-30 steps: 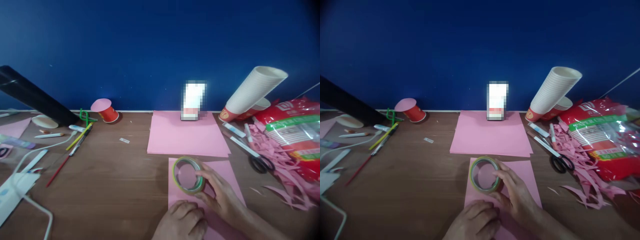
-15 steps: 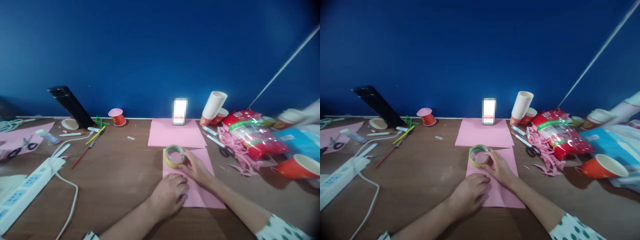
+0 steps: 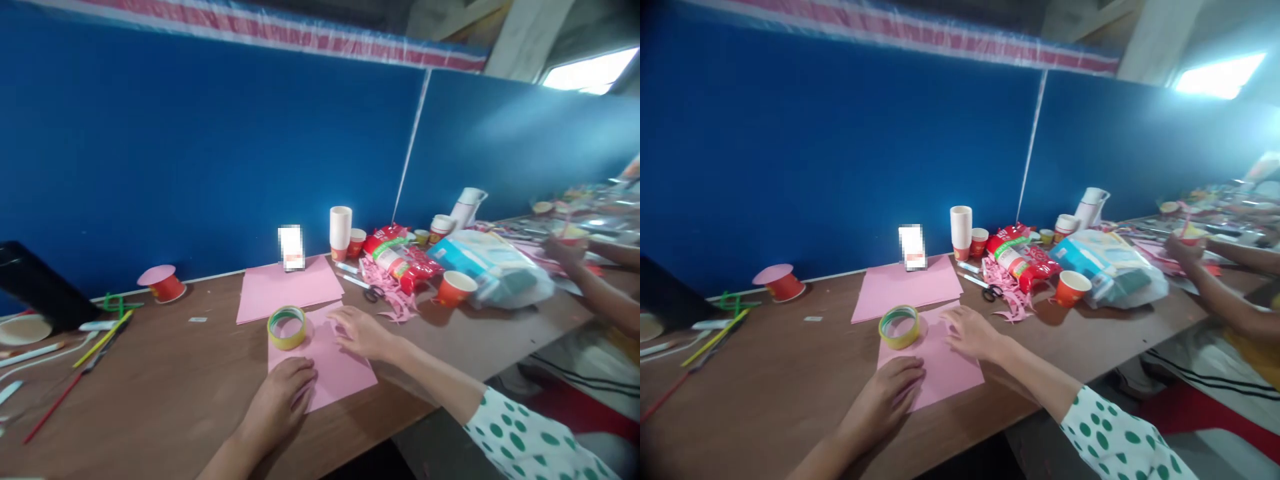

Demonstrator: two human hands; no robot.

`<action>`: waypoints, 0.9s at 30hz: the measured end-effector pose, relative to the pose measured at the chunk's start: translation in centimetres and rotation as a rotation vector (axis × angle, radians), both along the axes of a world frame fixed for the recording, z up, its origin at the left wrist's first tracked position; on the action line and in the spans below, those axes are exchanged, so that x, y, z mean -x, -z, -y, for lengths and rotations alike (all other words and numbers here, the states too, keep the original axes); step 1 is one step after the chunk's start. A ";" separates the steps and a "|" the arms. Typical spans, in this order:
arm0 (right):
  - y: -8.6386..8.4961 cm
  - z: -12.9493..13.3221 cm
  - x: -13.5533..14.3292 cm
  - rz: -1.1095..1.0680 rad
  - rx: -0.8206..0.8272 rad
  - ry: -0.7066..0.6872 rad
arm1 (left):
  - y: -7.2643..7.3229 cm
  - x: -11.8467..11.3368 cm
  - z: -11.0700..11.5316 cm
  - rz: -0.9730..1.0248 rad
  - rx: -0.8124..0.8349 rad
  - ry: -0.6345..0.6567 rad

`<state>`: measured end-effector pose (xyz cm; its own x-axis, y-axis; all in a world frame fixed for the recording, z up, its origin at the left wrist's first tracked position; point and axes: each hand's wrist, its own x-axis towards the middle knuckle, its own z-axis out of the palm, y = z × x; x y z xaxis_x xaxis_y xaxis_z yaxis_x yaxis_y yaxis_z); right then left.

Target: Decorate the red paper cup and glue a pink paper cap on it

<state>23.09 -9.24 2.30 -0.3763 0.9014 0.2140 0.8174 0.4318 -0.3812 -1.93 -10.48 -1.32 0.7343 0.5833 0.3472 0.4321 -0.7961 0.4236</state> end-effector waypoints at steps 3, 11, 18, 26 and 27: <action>0.0 0.4 -3.4 0.064 0.008 0.121 | 0.4 0.0 -0.2 -0.013 -0.078 0.003; -1.0 -3.8 -10.5 0.209 0.088 0.512 | 1.0 0.1 -0.4 -0.034 -0.179 0.006; -1.7 -8.6 -9.8 0.270 0.170 0.592 | 0.7 0.0 -0.2 -0.042 -0.206 -0.009; -1.2 -9.3 -8.0 0.250 0.179 0.590 | 0.3 -0.1 0.0 -0.040 -0.204 -0.012; -1.1 -9.2 -7.7 0.240 0.177 0.589 | 0.4 -0.1 0.0 -0.039 -0.203 -0.014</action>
